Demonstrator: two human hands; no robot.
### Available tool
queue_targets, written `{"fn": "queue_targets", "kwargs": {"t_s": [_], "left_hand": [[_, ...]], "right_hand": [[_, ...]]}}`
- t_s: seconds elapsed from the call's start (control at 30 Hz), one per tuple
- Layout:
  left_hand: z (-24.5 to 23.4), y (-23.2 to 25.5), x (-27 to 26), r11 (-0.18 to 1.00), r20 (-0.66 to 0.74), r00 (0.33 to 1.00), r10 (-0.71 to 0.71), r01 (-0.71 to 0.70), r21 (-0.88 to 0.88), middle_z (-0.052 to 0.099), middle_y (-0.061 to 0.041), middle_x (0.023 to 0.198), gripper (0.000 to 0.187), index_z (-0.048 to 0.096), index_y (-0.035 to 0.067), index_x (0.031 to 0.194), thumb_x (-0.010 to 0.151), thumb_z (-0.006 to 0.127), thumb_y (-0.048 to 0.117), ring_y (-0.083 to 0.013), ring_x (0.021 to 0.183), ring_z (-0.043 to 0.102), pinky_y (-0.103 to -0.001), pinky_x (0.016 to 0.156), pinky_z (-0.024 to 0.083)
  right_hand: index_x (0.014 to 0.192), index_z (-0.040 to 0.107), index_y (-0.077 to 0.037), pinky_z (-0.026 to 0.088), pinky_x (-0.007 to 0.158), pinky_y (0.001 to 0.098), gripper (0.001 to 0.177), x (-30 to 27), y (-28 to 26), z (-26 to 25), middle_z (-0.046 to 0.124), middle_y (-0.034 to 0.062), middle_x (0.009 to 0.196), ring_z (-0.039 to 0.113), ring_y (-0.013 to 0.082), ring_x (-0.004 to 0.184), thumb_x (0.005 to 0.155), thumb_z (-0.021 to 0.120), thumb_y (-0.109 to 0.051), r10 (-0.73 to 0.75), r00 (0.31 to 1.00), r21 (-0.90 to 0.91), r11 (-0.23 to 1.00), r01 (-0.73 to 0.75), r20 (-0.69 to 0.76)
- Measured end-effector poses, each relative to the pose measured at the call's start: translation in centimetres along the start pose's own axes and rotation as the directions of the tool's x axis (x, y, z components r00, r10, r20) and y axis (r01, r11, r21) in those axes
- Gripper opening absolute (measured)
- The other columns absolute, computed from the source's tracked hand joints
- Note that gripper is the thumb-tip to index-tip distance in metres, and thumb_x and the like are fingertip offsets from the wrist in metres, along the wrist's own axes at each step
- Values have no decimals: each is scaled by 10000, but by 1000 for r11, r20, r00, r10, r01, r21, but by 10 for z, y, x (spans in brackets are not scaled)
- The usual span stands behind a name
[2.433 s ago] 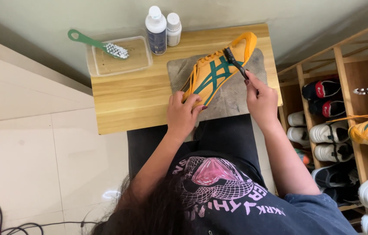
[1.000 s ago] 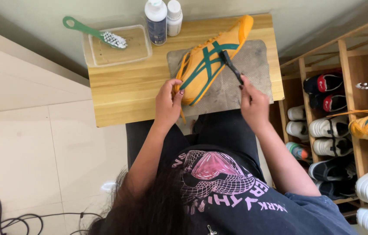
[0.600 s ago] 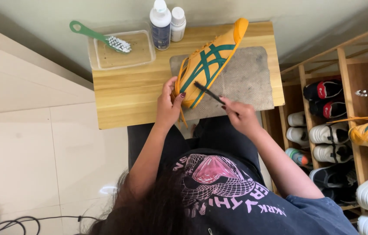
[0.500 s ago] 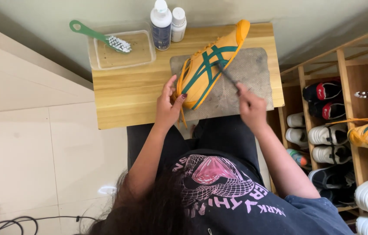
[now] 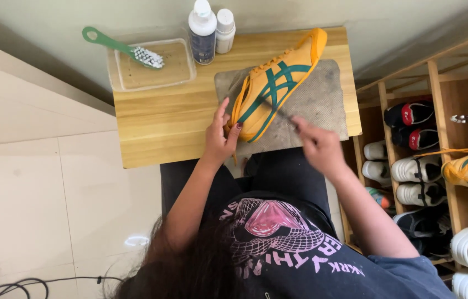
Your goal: The person scrubs a yellow and green sneaker with a brush, repeatedly dipping the brush into a container of liquid and cleaning the upper, toe box, and side panels. The shoe is held on a cloth on a wooden table while the person works.
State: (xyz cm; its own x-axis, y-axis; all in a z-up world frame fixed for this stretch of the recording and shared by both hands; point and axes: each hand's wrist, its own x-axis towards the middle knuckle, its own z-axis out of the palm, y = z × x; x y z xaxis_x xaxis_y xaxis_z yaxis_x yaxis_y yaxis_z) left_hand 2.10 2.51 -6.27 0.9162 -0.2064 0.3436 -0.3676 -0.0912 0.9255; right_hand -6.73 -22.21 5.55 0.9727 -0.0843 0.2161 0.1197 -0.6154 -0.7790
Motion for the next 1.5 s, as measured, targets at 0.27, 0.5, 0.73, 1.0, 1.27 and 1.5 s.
{"fn": "queue_targets", "kwargs": {"t_s": [0.27,0.5,0.73,1.0,1.27,1.5], "left_hand": [[6,0,2,989,-18,993,118,-116,88,602,-49,692,216,721,127,1049,922,742,301,-271,625,652,-333,587,546],[8,-5,1,984,-32,983,180,-180,18,515,-135,627,193,691,56,968,1019,601,219,-329,559,603,-378,536,516],[9,-13,1,975,-39,976,215,-212,58,504,-133,637,211,683,80,928,1026,594,245,-354,581,599,-396,533,506],[3,5,10,974,-56,972,226,-224,40,444,-106,626,272,621,81,811,1032,609,239,-319,558,546,-361,534,481],[3,3,10,979,-78,976,206,-205,19,419,-124,614,327,562,66,758,1044,595,219,-330,548,526,-368,527,462],[2,7,11,979,-84,976,201,-199,33,416,-132,610,335,548,71,748,1043,593,224,-336,543,519,-372,518,452]], "right_hand": [[1226,760,-41,564,920,530,311,1,-4,0,732,244,1133,677,418,1098,956,650,65,46,999,-24,999,-47,-11],[1232,772,-116,562,951,458,302,12,-47,-10,752,148,1145,682,339,1121,964,678,-12,70,987,-48,997,-63,144],[1292,734,-13,547,904,553,298,24,-16,-18,716,278,1140,672,438,1092,1022,609,14,4,997,-173,985,11,83],[1146,799,-81,582,893,476,211,11,-23,-4,758,213,1059,722,387,1027,970,695,-28,13,994,-157,988,4,109],[1160,763,-53,567,935,505,239,8,-15,-6,740,207,1134,686,384,1099,967,643,19,15,999,-101,995,-10,45],[1257,747,-30,559,938,522,262,13,19,-13,709,244,1183,680,381,1115,1026,624,-17,22,1000,-163,986,-25,-19]]}}
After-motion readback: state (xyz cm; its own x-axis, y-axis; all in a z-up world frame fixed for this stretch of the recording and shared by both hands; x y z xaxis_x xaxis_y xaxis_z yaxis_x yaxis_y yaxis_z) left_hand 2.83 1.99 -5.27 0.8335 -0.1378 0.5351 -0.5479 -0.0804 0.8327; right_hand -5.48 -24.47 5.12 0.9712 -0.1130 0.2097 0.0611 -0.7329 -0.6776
